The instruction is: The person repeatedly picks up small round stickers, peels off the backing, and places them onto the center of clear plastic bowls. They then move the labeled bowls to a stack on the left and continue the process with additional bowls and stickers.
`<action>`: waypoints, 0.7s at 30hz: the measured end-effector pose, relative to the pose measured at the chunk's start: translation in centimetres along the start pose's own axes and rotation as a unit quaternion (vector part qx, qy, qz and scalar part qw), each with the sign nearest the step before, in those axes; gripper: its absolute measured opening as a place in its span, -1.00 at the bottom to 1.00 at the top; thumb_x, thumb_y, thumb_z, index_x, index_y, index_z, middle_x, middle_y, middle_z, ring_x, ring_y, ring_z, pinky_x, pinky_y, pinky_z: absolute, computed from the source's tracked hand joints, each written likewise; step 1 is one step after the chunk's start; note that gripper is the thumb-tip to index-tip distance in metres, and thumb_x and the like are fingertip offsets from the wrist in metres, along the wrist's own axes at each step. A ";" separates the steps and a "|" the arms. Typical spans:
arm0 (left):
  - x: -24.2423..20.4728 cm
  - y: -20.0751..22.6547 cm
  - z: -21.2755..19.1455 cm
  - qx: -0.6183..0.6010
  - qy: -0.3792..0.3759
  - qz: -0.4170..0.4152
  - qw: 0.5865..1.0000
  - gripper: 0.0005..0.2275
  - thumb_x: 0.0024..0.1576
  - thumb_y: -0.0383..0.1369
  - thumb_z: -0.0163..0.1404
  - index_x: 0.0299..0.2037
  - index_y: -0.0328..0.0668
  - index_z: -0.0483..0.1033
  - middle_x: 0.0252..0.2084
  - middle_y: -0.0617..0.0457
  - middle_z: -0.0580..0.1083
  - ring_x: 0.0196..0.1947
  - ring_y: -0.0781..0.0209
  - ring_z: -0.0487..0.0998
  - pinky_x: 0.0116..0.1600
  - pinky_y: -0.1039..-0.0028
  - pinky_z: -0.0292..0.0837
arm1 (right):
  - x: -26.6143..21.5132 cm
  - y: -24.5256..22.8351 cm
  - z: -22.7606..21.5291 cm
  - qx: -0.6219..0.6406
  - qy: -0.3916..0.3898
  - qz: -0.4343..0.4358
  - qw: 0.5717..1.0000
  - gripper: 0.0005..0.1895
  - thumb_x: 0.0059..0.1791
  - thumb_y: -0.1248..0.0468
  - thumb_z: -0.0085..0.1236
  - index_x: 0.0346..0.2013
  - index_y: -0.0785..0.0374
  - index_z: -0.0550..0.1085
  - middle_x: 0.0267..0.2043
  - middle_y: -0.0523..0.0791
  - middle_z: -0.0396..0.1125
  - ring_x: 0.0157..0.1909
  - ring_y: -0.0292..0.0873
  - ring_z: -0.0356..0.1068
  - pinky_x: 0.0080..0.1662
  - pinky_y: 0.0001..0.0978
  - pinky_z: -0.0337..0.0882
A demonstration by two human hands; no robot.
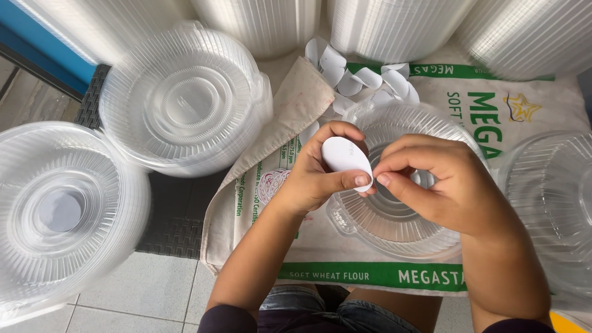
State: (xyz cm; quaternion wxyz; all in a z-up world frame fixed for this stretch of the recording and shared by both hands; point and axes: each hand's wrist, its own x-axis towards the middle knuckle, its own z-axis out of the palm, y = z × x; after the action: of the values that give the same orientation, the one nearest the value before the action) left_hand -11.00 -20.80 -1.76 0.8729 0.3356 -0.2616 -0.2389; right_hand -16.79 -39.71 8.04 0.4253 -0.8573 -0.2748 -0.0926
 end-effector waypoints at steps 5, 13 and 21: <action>-0.1 0.1 0.0 0.004 -0.013 0.006 1.000 -0.58 0.05 -0.57 0.28 0.06 -0.17 0.37 -0.22 -0.12 0.47 -0.34 -0.02 0.63 -0.19 0.31 0.67 | 0.1 0.4 0.3 0.024 -0.019 0.022 0.999 -0.90 0.00 0.39 0.13 -0.41 0.25 0.54 -0.39 -0.17 0.43 -0.36 -0.29 0.41 -0.25 -0.51 0.40; -0.2 0.3 0.2 0.016 -0.007 0.026 1.000 -0.59 0.04 -0.57 0.28 0.03 -0.16 0.38 -0.23 -0.09 0.48 -0.37 0.04 0.62 -0.22 0.38 0.63 | 0.1 0.8 0.4 0.064 -0.037 0.037 0.997 -0.88 0.02 0.33 0.11 -0.38 0.24 0.55 -0.35 -0.15 0.45 -0.31 -0.27 0.45 -0.21 -0.49 0.41; -0.1 0.2 0.2 0.020 -0.009 0.033 0.999 -0.60 0.05 -0.57 0.28 0.01 -0.16 0.37 -0.25 -0.11 0.48 -0.36 -0.01 0.64 -0.22 0.39 0.63 | 0.2 0.7 0.4 0.058 -0.028 0.030 0.997 -0.89 0.01 0.36 0.11 -0.40 0.24 0.54 -0.37 -0.16 0.44 -0.32 -0.27 0.42 -0.20 -0.48 0.40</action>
State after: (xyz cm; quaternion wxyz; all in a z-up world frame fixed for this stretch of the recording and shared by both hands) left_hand -11.19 -20.68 -1.55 0.8712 0.3417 -0.2850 -0.2074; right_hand -16.28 -39.63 7.38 0.4693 -0.8411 -0.2660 -0.0395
